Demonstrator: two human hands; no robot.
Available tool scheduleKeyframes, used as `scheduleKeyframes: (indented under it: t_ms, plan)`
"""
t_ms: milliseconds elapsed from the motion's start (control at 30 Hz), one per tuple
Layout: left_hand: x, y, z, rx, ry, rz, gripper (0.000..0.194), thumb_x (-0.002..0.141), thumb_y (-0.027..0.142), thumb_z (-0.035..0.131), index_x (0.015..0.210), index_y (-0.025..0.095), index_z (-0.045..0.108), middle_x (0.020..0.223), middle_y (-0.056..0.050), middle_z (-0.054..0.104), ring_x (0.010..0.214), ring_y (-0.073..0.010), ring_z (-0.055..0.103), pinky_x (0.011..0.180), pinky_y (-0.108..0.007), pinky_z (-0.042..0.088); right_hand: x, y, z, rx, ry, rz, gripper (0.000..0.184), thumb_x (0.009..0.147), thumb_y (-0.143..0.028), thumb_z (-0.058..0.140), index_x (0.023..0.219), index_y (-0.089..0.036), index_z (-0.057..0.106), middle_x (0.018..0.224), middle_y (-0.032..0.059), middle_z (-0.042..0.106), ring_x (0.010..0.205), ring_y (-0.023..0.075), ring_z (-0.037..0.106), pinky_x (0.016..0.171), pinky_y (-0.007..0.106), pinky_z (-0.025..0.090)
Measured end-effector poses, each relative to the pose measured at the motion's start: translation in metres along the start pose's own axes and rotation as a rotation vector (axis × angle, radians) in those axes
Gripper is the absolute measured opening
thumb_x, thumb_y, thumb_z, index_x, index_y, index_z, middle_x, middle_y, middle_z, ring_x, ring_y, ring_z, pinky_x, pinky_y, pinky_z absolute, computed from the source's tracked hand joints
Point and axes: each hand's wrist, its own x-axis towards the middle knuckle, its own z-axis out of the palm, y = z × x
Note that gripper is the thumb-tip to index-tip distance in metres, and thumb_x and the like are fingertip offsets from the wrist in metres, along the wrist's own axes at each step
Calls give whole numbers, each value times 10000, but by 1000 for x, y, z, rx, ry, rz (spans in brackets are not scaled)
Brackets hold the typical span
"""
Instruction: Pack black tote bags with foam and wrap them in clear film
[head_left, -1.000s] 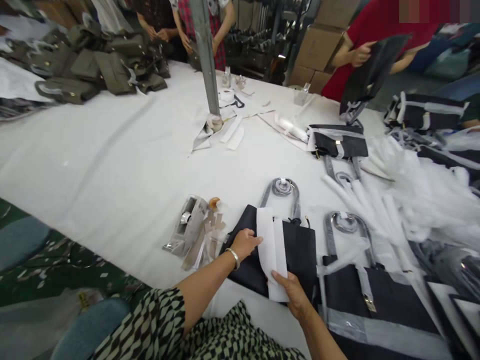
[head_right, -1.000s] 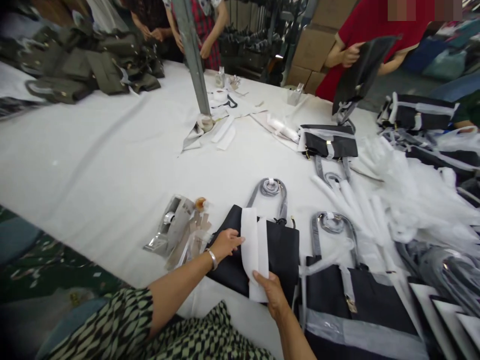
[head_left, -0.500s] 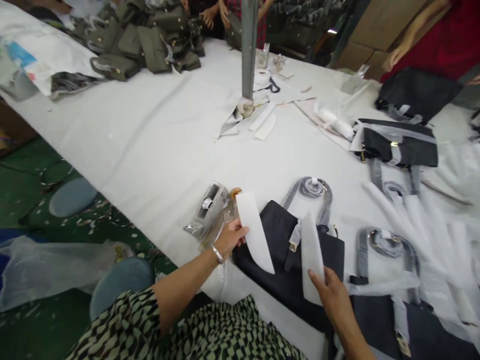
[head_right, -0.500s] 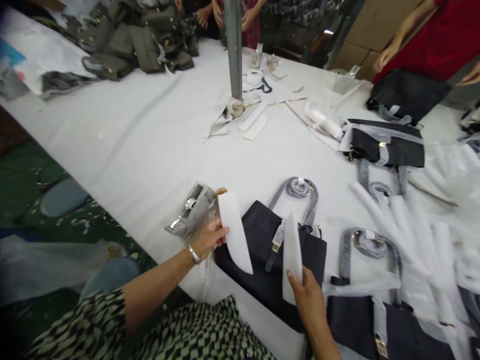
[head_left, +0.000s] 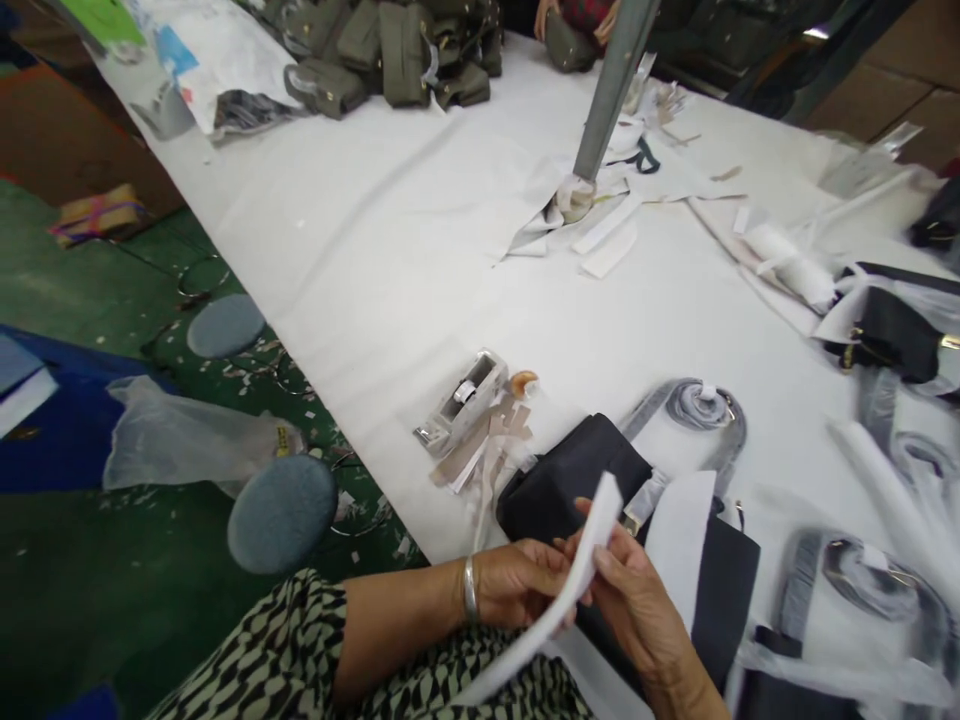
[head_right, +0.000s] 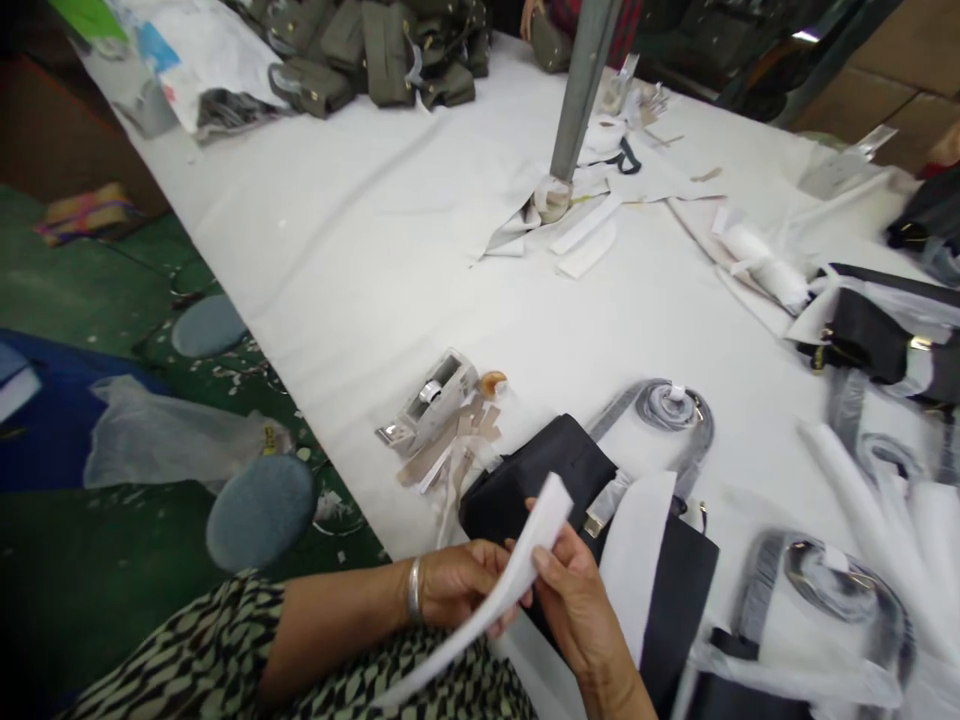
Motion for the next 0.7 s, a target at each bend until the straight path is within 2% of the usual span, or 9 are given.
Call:
scheduleKeyframes:
  t_ms: [133, 200, 267, 333, 400, 467, 533, 633, 700]
  plan:
    - [-12, 13, -13, 282, 262, 175, 527, 641, 620, 709, 769, 116, 621, 596, 35, 520, 510, -66, 418, 500, -212, 291, 3, 2, -20, -36, 281, -82, 569, 629, -317, 811, 1142, -195, 598, 948, 39, 701, 890, 187, 633, 818, 294, 522]
    - [-22, 27, -16, 355, 234, 224, 553, 737, 673, 573, 747, 120, 592, 580, 45, 471, 501, -60, 365, 487, -217, 252, 10, -1, -18, -115, 343, -123, 529, 627, -324, 812, 1101, -184, 623, 974, 39, 708, 931, 190, 629, 862, 292, 509]
    - [-31, 43, -17, 435, 176, 223, 540, 741, 664, 573, 764, 125, 588, 602, 37, 486, 505, -66, 374, 479, -219, 258, 22, -8, -7, -205, 346, -142, 503, 632, -350, 805, 1072, -171, 638, 982, 48, 714, 922, 202, 633, 858, 310, 514]
    - [-36, 57, -19, 555, 221, 268, 500, 692, 614, 662, 778, 125, 602, 634, 22, 522, 520, -75, 404, 474, -215, 273, 37, -17, 6, -307, 298, -171, 460, 680, -406, 759, 1052, -161, 646, 984, 64, 715, 900, 218, 639, 835, 336, 524]
    - [-36, 71, -25, 554, 379, 404, 484, 657, 572, 713, 807, 121, 620, 667, 5, 560, 537, -86, 433, 481, -213, 299, 56, -28, 13, -481, 224, -256, 405, 789, -458, 634, 1066, -163, 643, 998, 77, 709, 906, 225, 638, 845, 362, 521]
    - [-36, 85, -34, 390, 575, 599, 503, 664, 556, 710, 906, 123, 628, 735, -19, 610, 573, -107, 483, 523, -226, 363, 74, -37, 11, -810, 140, -402, 364, 872, -418, 507, 1127, -187, 624, 1065, 80, 688, 973, 228, 622, 910, 402, 494]
    - [-36, 97, -43, 250, 698, 738, 531, 665, 531, 716, 1000, 132, 613, 813, -39, 644, 635, -137, 536, 586, -253, 425, 91, -42, 4, -1254, 4, -542, 369, 874, -273, 473, 1228, -232, 570, 1226, 74, 616, 1085, 231, 574, 963, 436, 462]
    - [-36, 109, -52, 310, 707, 777, 513, 686, 521, 703, 1018, 141, 609, 849, -49, 654, 700, -163, 561, 625, -267, 451, 107, -42, -9, -1809, -249, -624, 602, 774, -77, 484, 1345, -266, 452, 1403, 74, 467, 1139, 233, 532, 916, 413, 492]
    - [-30, 111, -55, 405, 707, 751, 489, 703, 523, 685, 997, 139, 617, 863, -53, 653, 714, -165, 556, 620, -260, 447, 114, -41, -11, -1981, -357, -634, 625, 751, -42, 479, 1346, -228, 439, 1386, 102, 473, 1081, 229, 555, 851, 369, 513]
